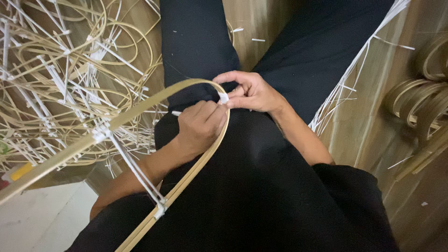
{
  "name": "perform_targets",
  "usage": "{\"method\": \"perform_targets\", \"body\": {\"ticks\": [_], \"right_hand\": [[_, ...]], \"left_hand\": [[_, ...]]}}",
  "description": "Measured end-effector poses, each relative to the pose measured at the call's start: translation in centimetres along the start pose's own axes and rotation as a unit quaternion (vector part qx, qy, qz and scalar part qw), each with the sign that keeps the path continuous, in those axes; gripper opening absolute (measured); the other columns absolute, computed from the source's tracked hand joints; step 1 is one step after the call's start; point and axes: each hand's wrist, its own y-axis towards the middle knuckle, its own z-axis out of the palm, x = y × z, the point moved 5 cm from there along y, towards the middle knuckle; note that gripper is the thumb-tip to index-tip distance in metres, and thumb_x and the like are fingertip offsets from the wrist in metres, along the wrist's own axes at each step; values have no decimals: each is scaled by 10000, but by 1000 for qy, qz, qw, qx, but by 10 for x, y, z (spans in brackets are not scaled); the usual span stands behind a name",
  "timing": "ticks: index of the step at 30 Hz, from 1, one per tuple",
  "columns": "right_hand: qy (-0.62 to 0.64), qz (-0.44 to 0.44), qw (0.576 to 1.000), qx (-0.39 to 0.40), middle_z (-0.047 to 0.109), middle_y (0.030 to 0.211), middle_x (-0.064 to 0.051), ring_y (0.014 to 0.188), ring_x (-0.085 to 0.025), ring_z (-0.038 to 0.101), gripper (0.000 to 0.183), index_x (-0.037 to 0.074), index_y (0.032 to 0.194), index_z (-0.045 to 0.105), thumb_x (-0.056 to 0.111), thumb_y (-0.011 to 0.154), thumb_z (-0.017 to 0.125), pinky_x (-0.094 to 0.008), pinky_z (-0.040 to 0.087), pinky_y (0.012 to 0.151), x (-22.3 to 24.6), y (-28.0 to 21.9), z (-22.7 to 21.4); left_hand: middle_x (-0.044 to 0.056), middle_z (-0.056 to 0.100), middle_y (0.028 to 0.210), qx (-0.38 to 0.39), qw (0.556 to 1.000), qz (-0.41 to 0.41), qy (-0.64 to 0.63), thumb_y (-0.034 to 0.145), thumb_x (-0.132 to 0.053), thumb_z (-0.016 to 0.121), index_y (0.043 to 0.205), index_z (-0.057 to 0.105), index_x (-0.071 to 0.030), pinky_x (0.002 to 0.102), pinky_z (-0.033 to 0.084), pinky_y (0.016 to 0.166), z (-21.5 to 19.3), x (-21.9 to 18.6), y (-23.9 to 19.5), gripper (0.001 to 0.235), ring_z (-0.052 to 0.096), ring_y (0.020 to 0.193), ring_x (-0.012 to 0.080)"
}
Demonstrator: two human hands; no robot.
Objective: The person sits on the floor and weaves a basket frame using white plastic strips and curved bamboo pieces. They wrap the strips around the bamboo, secure them with knots, and trim the excess with scissors.
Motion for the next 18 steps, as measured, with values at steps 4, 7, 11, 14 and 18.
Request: {"method": "perform_targets", "body": {"ticks": [4,7,11,14,18], "right_hand": [[22,31,999,-31,766,936,-137,755,-59,647,550,-53,1485,534,-11,974,733,-154,499,702,-1,-2,0],[36,34,998,-38,774,1016,-161,806,-77,660,578,-69,1468,486,-15,945,726,-172,495,721,6,0,1],[74,1,997,-23,771,1119,-188,1049,-179,764,587,-73,1490,445,-27,971,715,-277,611,967,12,0,3],[87,-5,996,-20,762,1130,-201,1071,-190,753,581,-72,1497,444,-37,981,710,-292,600,994,13,0,2],[78,-16,997,-14,758,1126,-219,1069,-211,756,577,-73,1494,447,-45,981,709,-313,606,990,10,-1,0]], "left_hand": [[39,515,781,-44,999,-21,-18,889,-66,787,1025,695,-50,343,463,578,-3,-1,9,166,583,682,195],[43,517,784,-40,998,-41,-25,874,-74,788,1018,688,-57,350,467,587,-9,-4,15,176,587,687,205],[53,531,793,-11,997,-61,-46,877,-57,797,985,674,-52,353,476,583,-17,-5,15,164,595,682,212],[50,565,818,-29,996,-70,-46,880,-24,796,970,668,-52,346,487,585,-21,-8,19,159,616,689,208],[55,599,834,-26,994,-89,-65,861,-14,799,961,680,-47,340,487,577,-22,-11,20,159,631,681,201]]}}
